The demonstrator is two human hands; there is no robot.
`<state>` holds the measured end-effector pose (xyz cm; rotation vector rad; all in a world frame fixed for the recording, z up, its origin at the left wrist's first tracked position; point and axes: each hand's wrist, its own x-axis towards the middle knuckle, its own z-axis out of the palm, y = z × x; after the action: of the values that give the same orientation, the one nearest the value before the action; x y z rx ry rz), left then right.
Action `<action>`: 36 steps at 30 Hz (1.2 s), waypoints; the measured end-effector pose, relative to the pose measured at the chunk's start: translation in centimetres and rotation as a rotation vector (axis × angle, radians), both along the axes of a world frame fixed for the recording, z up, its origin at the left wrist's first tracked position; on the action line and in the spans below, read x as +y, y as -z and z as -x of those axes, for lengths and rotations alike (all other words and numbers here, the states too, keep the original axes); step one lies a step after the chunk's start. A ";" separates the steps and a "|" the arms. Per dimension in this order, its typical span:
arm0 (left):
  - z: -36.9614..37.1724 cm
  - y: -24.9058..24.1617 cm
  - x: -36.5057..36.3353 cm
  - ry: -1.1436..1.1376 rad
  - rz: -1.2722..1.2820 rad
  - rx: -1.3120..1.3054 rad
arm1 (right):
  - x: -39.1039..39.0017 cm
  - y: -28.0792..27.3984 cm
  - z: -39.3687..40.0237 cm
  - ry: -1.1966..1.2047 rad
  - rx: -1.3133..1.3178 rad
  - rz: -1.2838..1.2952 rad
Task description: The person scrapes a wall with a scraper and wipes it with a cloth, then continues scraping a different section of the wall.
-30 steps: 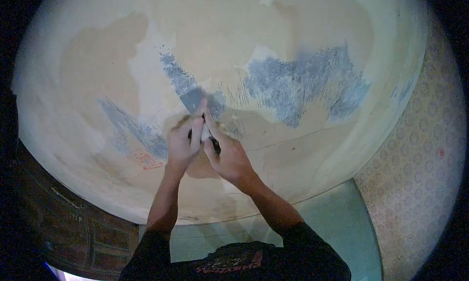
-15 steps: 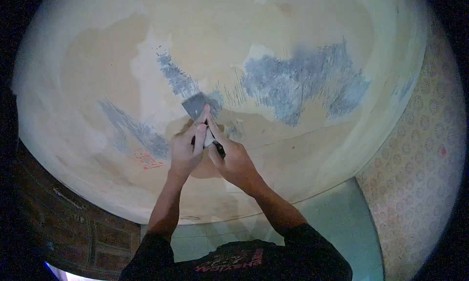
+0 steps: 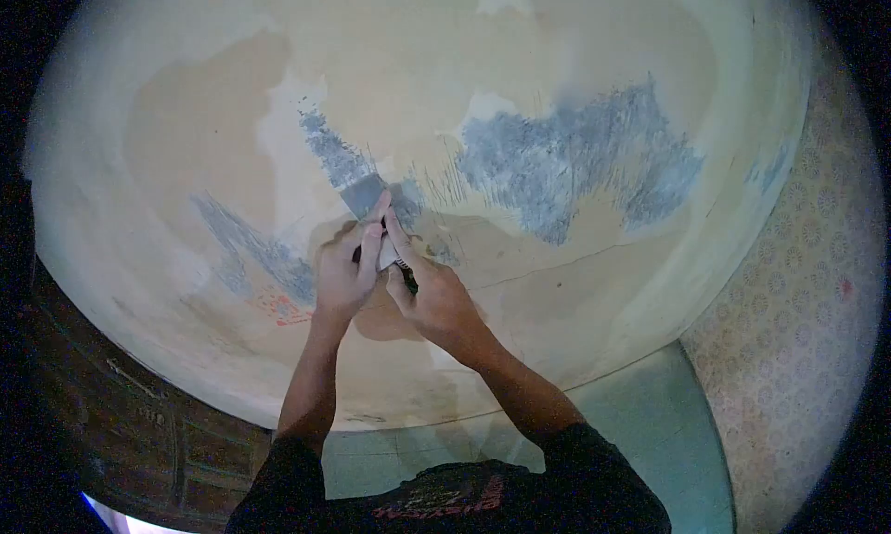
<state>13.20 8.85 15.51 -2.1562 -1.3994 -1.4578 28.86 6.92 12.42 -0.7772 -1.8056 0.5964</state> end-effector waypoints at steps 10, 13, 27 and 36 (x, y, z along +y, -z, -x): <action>-0.3 -1.6 -1.0 -0.064 -0.004 0.063 | 0.6 -1.4 0.3 0.053 -0.043 -0.069; -0.6 0.5 -1.6 -0.086 -0.014 0.027 | 0.0 0.3 0.1 0.014 0.009 -0.136; -1.7 -5.5 -2.2 -0.312 0.035 0.107 | 0.0 -5.6 -0.6 -0.048 -0.028 -0.015; -1.5 -3.1 -1.6 -0.239 -0.044 0.076 | 0.1 -4.1 -1.0 0.008 -0.038 -0.019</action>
<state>14.72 7.26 18.62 -1.9193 -1.5218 -1.2932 29.87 6.98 16.50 -0.7876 -1.8391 0.5618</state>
